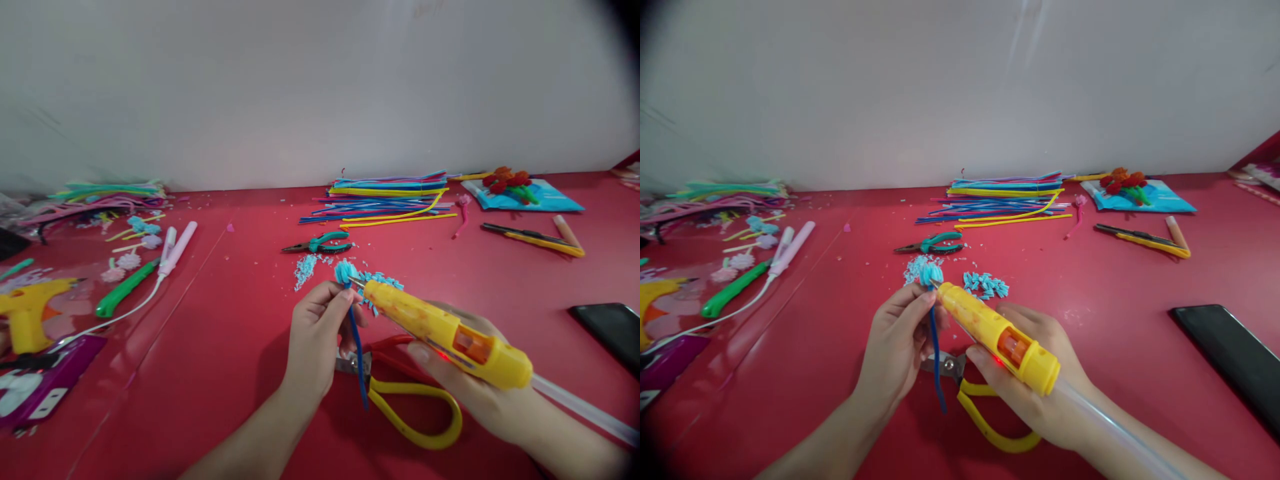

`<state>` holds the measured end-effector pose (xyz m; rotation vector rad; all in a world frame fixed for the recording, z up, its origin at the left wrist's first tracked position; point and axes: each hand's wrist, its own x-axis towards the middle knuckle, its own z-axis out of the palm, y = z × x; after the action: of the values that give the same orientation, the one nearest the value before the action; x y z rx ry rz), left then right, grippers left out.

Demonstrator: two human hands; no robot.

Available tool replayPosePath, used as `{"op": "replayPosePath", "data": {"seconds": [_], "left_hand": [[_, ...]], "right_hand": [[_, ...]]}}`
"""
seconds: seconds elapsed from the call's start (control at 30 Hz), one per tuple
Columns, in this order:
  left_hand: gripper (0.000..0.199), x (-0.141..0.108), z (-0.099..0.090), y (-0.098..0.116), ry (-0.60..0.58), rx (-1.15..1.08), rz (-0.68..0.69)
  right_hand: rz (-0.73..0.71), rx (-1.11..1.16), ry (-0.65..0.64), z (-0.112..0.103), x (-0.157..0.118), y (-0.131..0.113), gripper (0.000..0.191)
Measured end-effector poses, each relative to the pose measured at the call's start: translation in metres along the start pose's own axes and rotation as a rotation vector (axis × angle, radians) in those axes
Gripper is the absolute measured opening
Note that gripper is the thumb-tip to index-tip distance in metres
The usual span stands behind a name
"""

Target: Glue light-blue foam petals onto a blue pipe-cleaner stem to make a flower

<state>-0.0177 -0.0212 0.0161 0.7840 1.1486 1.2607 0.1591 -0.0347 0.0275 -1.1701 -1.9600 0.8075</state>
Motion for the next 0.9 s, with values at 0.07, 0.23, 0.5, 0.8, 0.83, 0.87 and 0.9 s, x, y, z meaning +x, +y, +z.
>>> {"op": "replayPosePath", "data": {"seconds": [0.07,0.23,0.5,0.8,0.83,0.87,0.9], "left_hand": [[0.018,0.0,0.0,-0.001,-0.001,0.0,0.003],[0.017,0.0,0.0,-0.002,0.007,-0.01,0.018],[0.017,0.004,-0.004,-0.003,0.034,0.075,0.079],[0.017,0.013,-0.008,-0.002,0.09,0.089,0.104],[0.017,0.014,-0.008,-0.002,0.083,0.094,0.092],[0.017,0.014,-0.008,-0.003,0.073,0.1,0.079],[0.016,0.014,-0.008,-0.004,0.062,0.103,0.073]], "right_hand": [[0.0,0.002,0.004,0.0,0.001,0.0,0.017],[-0.014,-0.003,0.005,0.003,0.001,0.003,0.014],[0.048,-0.011,-0.005,0.002,0.0,0.004,0.013],[0.238,0.085,0.079,-0.003,0.02,0.013,0.013],[0.247,0.075,0.08,-0.004,0.023,0.02,0.012],[0.258,0.066,0.074,-0.005,0.026,0.027,0.012],[0.286,0.047,0.02,-0.005,0.029,0.035,0.011]]}}
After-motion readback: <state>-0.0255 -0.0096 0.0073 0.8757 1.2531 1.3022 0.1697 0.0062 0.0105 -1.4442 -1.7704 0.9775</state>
